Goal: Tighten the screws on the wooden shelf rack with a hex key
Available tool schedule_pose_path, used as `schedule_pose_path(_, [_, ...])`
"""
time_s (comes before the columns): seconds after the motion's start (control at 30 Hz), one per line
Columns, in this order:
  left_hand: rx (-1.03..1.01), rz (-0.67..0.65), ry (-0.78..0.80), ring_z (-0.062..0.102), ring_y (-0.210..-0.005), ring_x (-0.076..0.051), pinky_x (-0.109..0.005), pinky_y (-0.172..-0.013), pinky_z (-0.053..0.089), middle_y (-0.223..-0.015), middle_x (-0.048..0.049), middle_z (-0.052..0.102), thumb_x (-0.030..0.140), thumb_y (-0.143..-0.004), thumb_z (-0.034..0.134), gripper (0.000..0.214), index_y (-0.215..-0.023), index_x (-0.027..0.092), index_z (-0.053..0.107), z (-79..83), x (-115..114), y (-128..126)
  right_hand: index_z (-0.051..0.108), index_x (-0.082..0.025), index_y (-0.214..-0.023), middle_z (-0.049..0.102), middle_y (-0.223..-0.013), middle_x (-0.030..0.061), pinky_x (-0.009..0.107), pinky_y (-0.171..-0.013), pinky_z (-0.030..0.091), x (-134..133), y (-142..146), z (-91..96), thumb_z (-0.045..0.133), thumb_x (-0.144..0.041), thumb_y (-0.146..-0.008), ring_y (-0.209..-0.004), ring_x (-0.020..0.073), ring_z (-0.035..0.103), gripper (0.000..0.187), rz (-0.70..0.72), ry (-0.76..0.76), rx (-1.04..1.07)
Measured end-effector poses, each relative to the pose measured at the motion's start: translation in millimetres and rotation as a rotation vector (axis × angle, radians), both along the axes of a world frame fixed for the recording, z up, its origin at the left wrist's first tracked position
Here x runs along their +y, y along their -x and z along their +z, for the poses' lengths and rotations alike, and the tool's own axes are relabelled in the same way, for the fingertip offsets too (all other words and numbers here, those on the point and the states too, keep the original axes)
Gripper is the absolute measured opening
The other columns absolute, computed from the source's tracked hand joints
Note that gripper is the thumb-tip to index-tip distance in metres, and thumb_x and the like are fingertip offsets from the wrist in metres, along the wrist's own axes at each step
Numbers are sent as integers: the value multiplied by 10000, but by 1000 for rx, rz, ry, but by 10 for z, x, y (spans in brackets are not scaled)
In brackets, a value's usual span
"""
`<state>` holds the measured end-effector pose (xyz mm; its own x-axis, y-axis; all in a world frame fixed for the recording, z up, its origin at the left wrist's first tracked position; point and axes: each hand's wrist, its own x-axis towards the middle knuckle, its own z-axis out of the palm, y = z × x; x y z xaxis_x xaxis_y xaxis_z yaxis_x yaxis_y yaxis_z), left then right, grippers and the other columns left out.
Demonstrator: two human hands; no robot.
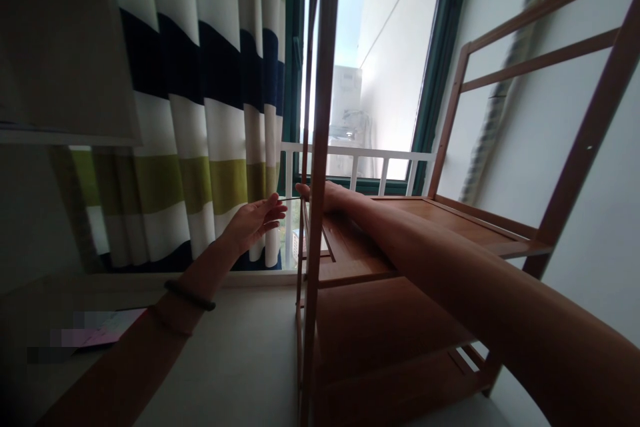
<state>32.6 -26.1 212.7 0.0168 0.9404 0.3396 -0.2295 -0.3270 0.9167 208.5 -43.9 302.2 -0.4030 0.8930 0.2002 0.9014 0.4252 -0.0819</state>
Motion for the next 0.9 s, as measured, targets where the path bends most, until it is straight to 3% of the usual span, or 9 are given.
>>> schedule_pose_path(0.17, [86, -48, -49, 518, -493, -92, -248, -512, 460, -552, -2, 551, 518, -660, 701, 402, -642, 132, 588, 46, -7, -14, 638, -119, -1068, 629, -1161, 163, 323, -910, 420, 43, -3, -10, 171, -562, -931, -1045, 267, 595, 658, -19, 25, 3])
schedule_pose_path(0.37, [202, 126, -307, 467, -476, -86, -212, -478, 388, -523, 34, 529, 422, -695, 698, 261, -780, 175, 686, 88, -21, 21, 657, -185, -1059, 641, -1159, 120, 326, -922, 434, 26, -10, -19, 183, -601, -906, -1081, 280, 588, 650, -23, 1, 34])
schedule_pose_path(0.57, [228, 174, -458, 612, -657, -136, -268, -643, 507, -759, -30, 688, 423, -699, 697, 399, -1017, 183, 696, 29, -82, 16, 669, -219, -1034, 664, -1112, 95, 337, -905, 454, 71, -34, -44, 156, -608, -899, -1042, 275, 605, 658, -2, -23, 23])
schedule_pose_path(0.73, [81, 43, -374, 672, -806, -188, -303, -692, 543, -836, -92, 708, 465, -760, 634, 450, -1027, 103, 669, 3, -96, -42, 662, -241, -1054, 658, -1134, 80, 347, -912, 458, 56, -38, -40, 177, -629, -889, -1047, 268, 605, 643, -17, 1, 51])
schedule_pose_path(0.9, [-4, -91, -238, 672, -875, -164, -292, -781, 532, -900, -77, 717, 373, -730, 699, 393, -1045, 143, 647, 40, -93, 24, 669, -243, -1062, 674, -1093, 93, 363, -899, 465, 42, -43, -40, 213, -608, -897, -1020, 275, 618, 607, 25, -33, 26])
